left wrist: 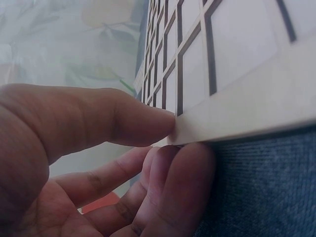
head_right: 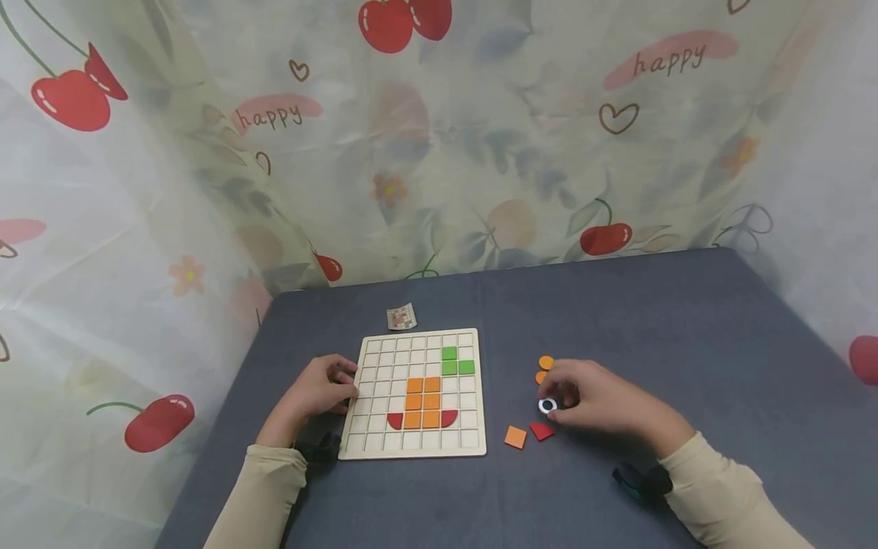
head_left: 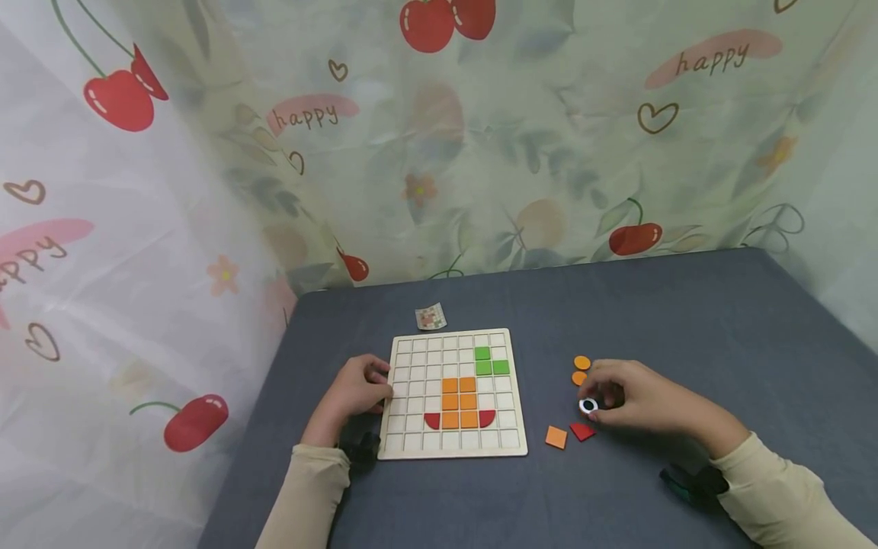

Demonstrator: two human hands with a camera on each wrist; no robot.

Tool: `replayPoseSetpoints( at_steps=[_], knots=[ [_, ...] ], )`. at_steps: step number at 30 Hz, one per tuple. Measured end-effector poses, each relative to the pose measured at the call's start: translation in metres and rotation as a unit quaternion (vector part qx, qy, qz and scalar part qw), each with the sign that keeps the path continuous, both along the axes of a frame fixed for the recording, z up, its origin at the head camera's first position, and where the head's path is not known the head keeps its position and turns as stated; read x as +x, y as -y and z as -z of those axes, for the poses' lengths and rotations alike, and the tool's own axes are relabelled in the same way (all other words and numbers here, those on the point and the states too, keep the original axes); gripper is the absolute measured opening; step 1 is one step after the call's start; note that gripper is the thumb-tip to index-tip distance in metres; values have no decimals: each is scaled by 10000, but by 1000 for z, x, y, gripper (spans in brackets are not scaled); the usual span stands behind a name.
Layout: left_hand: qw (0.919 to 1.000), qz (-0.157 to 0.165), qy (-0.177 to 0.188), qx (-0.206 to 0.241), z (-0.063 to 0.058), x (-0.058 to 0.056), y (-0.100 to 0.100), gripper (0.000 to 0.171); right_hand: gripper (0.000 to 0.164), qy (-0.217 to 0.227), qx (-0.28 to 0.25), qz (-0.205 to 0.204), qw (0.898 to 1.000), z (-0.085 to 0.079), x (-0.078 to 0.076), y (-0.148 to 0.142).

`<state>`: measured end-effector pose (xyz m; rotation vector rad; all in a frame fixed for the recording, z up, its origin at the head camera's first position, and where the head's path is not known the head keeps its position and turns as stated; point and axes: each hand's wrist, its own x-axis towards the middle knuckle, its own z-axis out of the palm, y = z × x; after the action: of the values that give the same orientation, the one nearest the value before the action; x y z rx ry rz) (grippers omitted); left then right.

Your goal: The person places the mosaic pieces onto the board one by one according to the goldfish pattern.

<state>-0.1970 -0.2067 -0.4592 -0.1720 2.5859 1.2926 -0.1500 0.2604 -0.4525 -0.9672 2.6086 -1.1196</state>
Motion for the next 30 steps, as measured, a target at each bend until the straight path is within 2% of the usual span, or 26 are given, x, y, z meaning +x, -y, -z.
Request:
replayPoseSetpoints(
  at_steps=[6,15,21,30],
  knots=[
    [10000,-27,45,-11,1,1,2,39,16,27,87,-181,9998,-4,-13,41],
    [10000,-18,25,-25,2,0,3,40,17,88,60,-880,9961,-7,-35,115],
    [10000,-8,54,-14,1,-1,2,41,18,42,111,-1157,9932,-8,-45,156],
    [10000,13,16,42,1,-2,2,39,18,-115,482,-1216,9913,-5,-54,204]
  ],
)
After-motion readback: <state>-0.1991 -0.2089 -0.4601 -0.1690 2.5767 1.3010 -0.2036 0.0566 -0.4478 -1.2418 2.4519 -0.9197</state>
